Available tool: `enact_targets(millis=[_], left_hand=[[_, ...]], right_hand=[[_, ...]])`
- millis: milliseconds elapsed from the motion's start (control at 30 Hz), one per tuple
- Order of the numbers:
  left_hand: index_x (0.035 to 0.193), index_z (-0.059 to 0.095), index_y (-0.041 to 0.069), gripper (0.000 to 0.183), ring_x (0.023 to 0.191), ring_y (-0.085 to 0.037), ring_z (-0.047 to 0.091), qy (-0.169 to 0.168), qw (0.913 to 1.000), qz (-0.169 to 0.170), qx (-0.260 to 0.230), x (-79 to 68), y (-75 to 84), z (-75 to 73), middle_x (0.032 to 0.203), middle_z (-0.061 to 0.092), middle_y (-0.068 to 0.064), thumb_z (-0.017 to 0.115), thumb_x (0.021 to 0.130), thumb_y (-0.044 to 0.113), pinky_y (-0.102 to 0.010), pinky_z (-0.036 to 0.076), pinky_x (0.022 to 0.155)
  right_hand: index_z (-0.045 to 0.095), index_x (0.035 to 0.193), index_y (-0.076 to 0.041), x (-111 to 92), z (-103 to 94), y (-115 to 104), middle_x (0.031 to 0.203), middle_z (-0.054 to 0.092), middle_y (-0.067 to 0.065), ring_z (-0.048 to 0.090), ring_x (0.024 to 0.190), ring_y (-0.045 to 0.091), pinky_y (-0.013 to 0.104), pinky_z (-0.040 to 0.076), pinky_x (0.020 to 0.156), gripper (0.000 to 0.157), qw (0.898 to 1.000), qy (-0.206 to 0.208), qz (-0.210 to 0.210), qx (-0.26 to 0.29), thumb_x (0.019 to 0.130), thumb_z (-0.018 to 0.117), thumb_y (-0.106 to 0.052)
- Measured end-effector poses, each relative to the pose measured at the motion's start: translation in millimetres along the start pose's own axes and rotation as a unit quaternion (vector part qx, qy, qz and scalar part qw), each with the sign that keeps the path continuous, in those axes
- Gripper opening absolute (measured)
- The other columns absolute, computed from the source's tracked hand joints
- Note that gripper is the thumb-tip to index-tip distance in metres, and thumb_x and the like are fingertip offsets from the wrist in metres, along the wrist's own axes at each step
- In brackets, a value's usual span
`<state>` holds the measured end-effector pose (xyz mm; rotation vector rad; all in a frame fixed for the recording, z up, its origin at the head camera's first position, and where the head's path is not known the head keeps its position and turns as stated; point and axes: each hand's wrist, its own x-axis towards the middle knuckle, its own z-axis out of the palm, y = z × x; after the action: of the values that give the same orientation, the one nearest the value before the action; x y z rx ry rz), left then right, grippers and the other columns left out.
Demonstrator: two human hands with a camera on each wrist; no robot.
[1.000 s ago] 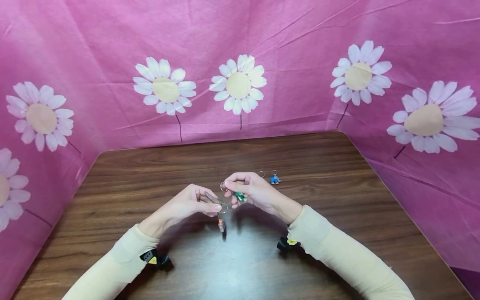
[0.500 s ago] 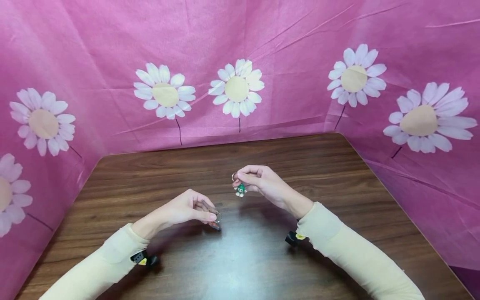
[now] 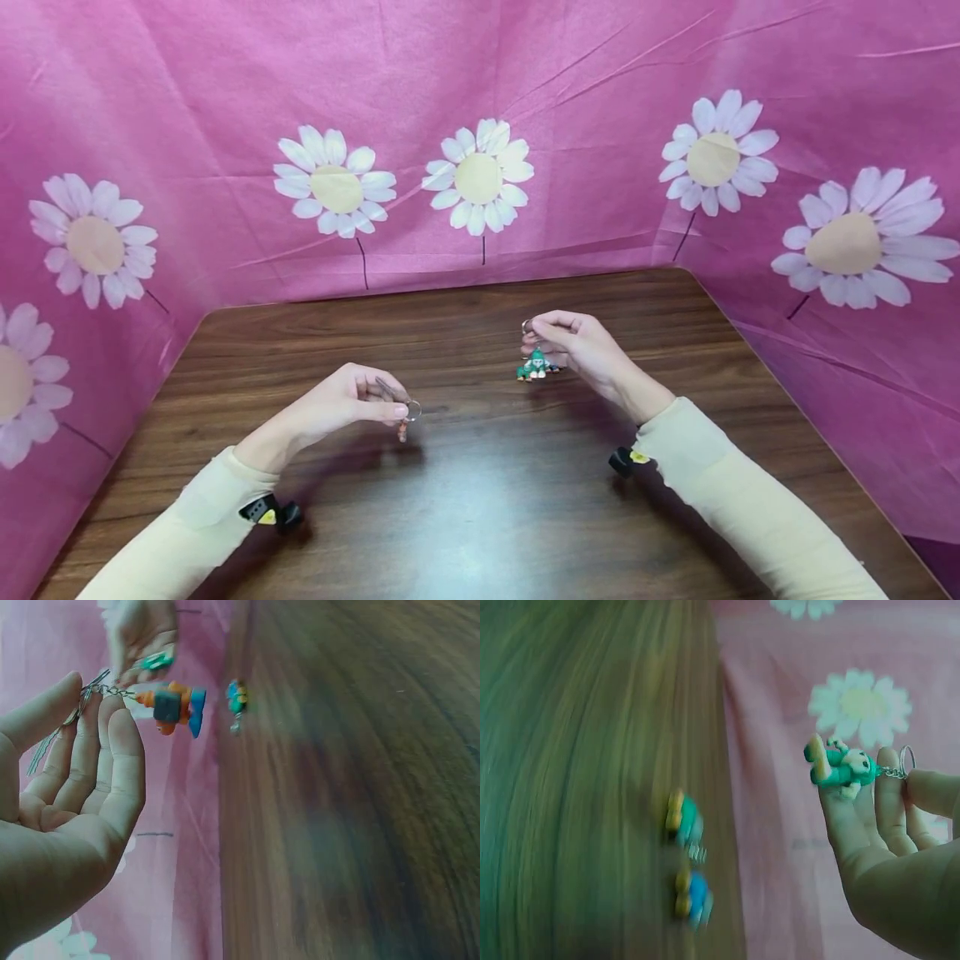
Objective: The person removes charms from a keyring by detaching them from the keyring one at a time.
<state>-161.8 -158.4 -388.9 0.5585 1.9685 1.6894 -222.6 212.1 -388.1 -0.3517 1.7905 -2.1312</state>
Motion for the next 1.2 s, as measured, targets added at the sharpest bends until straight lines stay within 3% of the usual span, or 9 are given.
enact_targets(millis=[100, 233, 467, 600, 733, 1000, 1200], left_hand=[[0.112, 0.067, -0.008, 0.026, 0.089, -0.033, 0.073, -0.001, 0.9991, 0.008, -0.041, 0.4, -1.1, -3.6, 0.104, 0.070, -0.032, 0.074, 0.092, 0.008, -0.059, 0.052, 0.093], [0.115, 0.063, -0.013, 0.028, 0.093, -0.041, 0.072, -0.011, 0.9970, 0.014, -0.076, 1.4, -4.5, -6.2, 0.107, 0.065, -0.040, 0.071, 0.093, 0.003, -0.060, 0.052, 0.093], [0.118, 0.064, -0.011, 0.032, 0.091, -0.042, 0.073, 0.000, 0.9987, 0.015, -0.048, 1.8, -13.8, -6.0, 0.113, 0.067, -0.035, 0.073, 0.093, 0.008, -0.052, 0.055, 0.091], [0.115, 0.067, -0.005, 0.027, 0.091, -0.035, 0.074, 0.001, 0.9988, 0.013, -0.046, 2.3, -18.1, -4.1, 0.108, 0.067, -0.037, 0.073, 0.093, 0.010, -0.053, 0.055, 0.092], [0.114, 0.068, -0.004, 0.026, 0.086, -0.029, 0.074, 0.001, 0.9987, 0.015, -0.048, 1.8, -18.6, -3.1, 0.103, 0.067, -0.037, 0.074, 0.093, 0.010, -0.051, 0.056, 0.090], [0.113, 0.069, -0.005, 0.025, 0.084, -0.021, 0.073, 0.012, 0.9989, 0.007, -0.044, 0.9, -19.8, -3.5, 0.101, 0.075, -0.019, 0.074, 0.091, 0.007, -0.038, 0.059, 0.083], [0.112, 0.068, -0.005, 0.026, 0.085, -0.022, 0.073, 0.019, 0.9989, 0.002, -0.043, 0.8, -20.1, -1.9, 0.104, 0.073, -0.024, 0.075, 0.091, 0.008, -0.040, 0.059, 0.084]], right_hand=[[0.071, 0.106, -0.010, 3, -19.6, 4, 0.097, 0.075, 0.009, 0.074, 0.092, 0.020, 0.034, 0.060, 0.083, 0.011, 1.000, 0.028, 0.007, 0.006, 0.104, 0.060, -0.014], [0.071, 0.106, -0.008, 6, -44.4, 12, 0.097, 0.075, 0.008, 0.074, 0.089, 0.019, 0.032, 0.060, 0.083, 0.012, 0.998, 0.055, 0.019, 0.005, 0.104, 0.061, -0.015], [0.071, 0.105, -0.008, 9, -68.3, 29, 0.100, 0.075, 0.009, 0.074, 0.090, 0.017, 0.029, 0.060, 0.081, 0.013, 0.996, 0.068, 0.050, -0.002, 0.104, 0.059, -0.015], [0.069, 0.108, -0.007, 10, -71.8, 36, 0.101, 0.075, 0.010, 0.074, 0.090, 0.016, 0.029, 0.060, 0.082, 0.014, 0.996, 0.066, 0.066, -0.005, 0.104, 0.059, -0.015], [0.066, 0.111, -0.005, 14, -76.4, 41, 0.101, 0.075, 0.010, 0.074, 0.089, 0.016, 0.029, 0.060, 0.081, 0.015, 0.995, 0.070, 0.069, -0.018, 0.105, 0.058, -0.015], [0.062, 0.118, 0.007, 23, -83.8, 43, 0.100, 0.075, 0.009, 0.073, 0.090, 0.012, 0.026, 0.059, 0.080, 0.026, 0.984, 0.087, 0.065, -0.141, 0.104, 0.059, -0.015], [0.061, 0.120, 0.014, 26, -86.6, 41, 0.112, 0.071, 0.019, 0.069, 0.085, 0.010, 0.025, 0.059, 0.077, 0.036, 0.955, 0.088, 0.043, -0.281, 0.103, 0.062, -0.018]])
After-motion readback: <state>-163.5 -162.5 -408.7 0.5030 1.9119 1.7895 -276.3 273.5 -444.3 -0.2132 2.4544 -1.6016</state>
